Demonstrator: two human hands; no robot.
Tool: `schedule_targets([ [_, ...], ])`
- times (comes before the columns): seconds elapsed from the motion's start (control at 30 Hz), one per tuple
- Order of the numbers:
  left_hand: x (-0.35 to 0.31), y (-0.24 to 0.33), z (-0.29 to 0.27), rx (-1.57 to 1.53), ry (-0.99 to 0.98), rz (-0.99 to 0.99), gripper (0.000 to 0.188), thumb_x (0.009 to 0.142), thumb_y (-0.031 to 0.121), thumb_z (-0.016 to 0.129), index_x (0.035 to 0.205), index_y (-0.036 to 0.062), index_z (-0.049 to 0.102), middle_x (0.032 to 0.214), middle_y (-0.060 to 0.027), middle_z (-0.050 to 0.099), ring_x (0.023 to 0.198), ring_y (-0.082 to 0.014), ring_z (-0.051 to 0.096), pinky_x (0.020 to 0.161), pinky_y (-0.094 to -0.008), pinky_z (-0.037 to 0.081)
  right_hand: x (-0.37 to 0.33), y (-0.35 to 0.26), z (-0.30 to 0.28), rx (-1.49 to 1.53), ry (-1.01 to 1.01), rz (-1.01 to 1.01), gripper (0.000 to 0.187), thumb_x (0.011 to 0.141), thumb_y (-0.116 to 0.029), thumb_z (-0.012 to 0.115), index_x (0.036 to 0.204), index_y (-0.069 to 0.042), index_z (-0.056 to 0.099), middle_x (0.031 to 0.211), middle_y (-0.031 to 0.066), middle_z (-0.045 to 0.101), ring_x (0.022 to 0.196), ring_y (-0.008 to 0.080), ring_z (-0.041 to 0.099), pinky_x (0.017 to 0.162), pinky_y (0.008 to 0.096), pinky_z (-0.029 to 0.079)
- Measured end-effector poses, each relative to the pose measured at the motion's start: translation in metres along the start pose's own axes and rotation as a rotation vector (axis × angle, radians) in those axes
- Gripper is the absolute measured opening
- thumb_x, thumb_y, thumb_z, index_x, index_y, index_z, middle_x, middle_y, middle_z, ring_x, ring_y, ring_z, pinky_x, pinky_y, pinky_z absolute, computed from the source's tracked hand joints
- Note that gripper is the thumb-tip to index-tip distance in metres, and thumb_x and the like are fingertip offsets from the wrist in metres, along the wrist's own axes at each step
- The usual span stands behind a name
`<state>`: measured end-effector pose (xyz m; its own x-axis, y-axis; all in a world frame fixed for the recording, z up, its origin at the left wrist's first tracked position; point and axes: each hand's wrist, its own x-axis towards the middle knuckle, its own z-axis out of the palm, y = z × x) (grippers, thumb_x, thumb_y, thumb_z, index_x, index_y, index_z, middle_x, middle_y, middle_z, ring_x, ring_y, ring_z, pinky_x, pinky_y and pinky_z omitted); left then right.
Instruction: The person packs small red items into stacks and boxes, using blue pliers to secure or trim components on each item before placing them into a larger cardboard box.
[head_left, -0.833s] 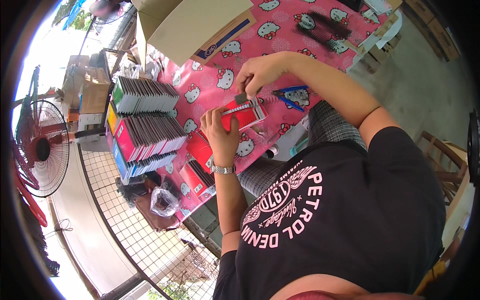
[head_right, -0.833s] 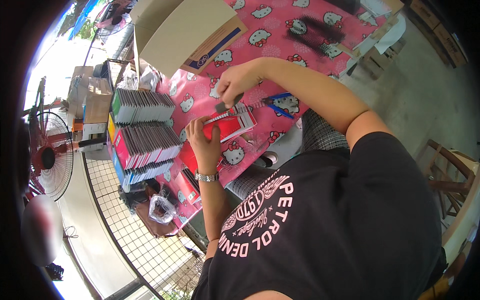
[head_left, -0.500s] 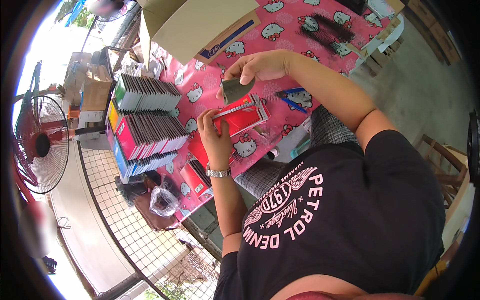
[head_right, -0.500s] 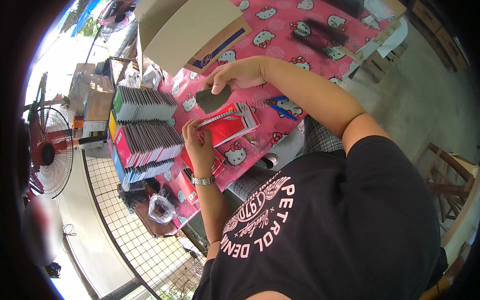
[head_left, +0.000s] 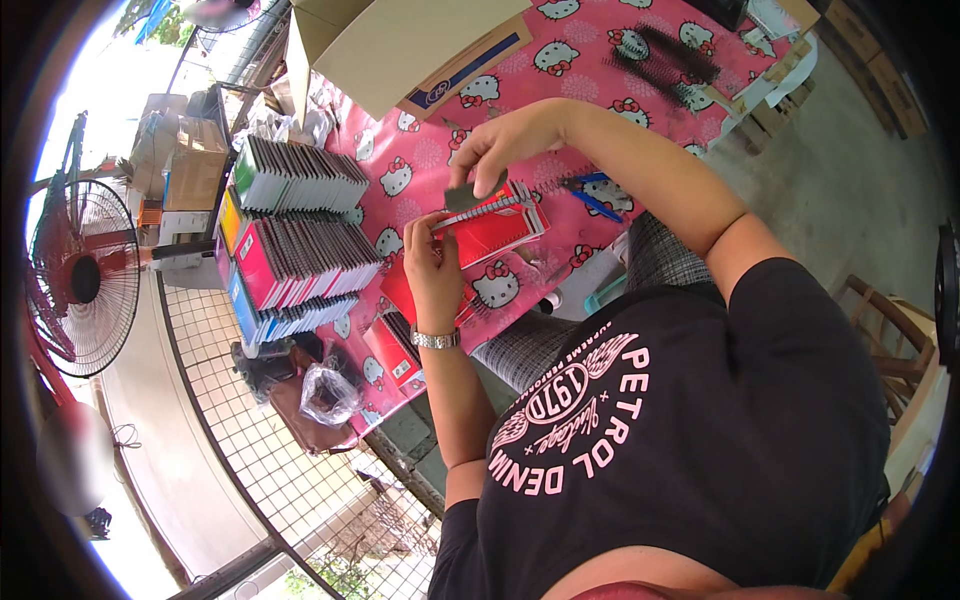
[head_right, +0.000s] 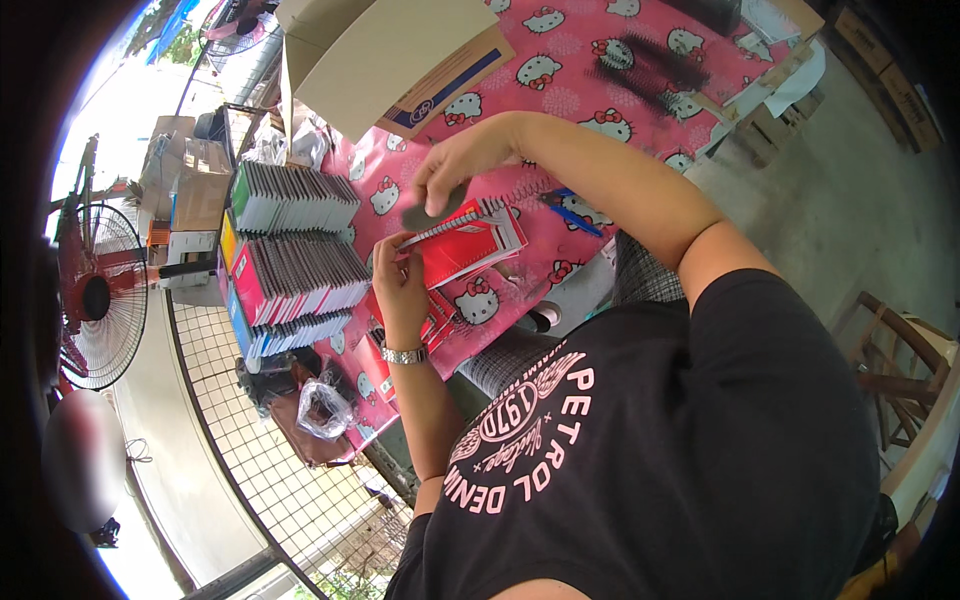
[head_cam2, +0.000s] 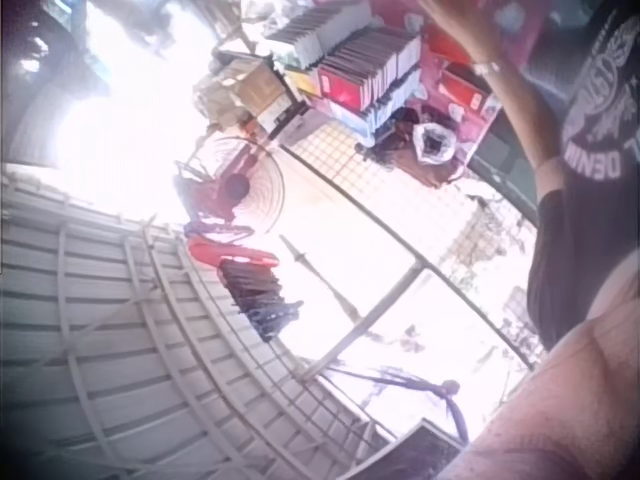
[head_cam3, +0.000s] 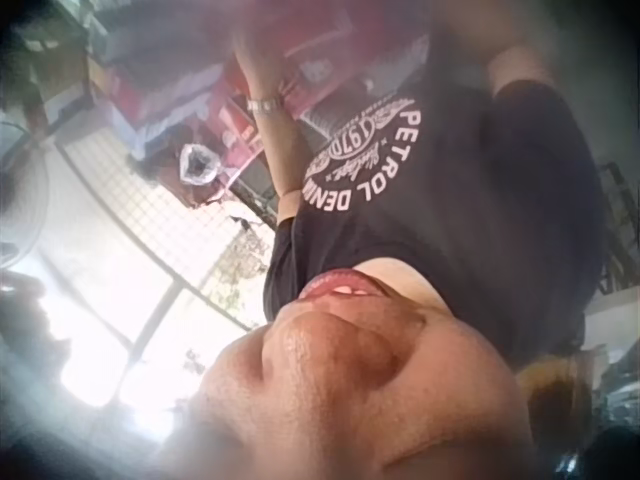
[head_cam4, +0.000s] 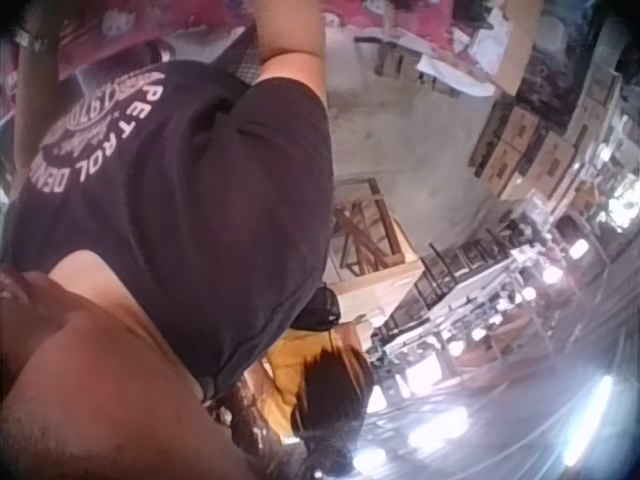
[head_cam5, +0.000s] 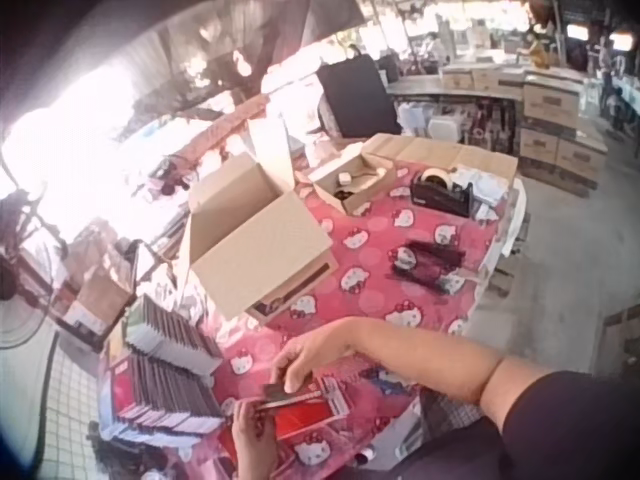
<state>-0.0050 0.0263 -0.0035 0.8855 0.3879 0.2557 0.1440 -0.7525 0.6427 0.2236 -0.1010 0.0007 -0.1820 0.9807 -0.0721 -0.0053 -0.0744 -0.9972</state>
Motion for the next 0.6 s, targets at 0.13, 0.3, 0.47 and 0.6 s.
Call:
schedule_targets([
  [0.13,0.0,-0.01,0.0,-0.074,-0.021,-0.072,0.02,0.09,-0.001,0.061,0.11,0.0006,0.061,0.101,-0.011,0.062,0.086,-0.0206,0.064,0.071,-0.0306,0.051,0.0,0.001,0.003,0.305,0.043,-0.134,0.043,0.08,-0.022,0.07,0.117,-0.002,0.065,0.114,0.0068,0.066,0.105,0.0134,0.06,0.093,0.0283,0.045],
  [0.3,0.0,-0.021,0.004,-0.221,-0.011,-0.086,0.024,0.091,-0.001,0.061,0.115,0.0013,0.058,0.105,-0.011,0.065,0.091,-0.0182,0.067,0.073,-0.03,0.052,0.003,-0.007,0.002,-0.193,0.102,0.024,0.043,0.08,-0.022,0.071,0.117,0.0,0.065,0.115,0.0066,0.067,0.104,0.0134,0.061,0.092,0.0289,0.044],
  [0.47,0.002,-0.02,0.008,-0.268,-0.003,-0.075,0.025,0.091,-0.001,0.061,0.116,0.0013,0.057,0.108,-0.0116,0.065,0.093,-0.0189,0.068,0.074,-0.0287,0.053,0.011,-0.003,0.0,0.011,0.022,-0.04,0.042,0.082,-0.023,0.072,0.118,0.0,0.065,0.105,0.0017,0.065,0.098,0.0103,0.058,0.088,0.0271,0.044],
  [0.6,-0.002,-0.014,0.005,-0.226,-0.018,-0.142,0.024,0.091,0.0,0.062,0.115,0.0007,0.057,0.107,-0.0109,0.066,0.094,-0.0179,0.068,0.073,-0.028,0.052,0.007,0.0,0.002,-0.048,0.087,-0.049,0.04,0.083,-0.024,0.072,0.115,-0.001,0.067,0.103,0.0032,0.066,0.098,0.0115,0.059,0.088,0.0284,0.045],
])
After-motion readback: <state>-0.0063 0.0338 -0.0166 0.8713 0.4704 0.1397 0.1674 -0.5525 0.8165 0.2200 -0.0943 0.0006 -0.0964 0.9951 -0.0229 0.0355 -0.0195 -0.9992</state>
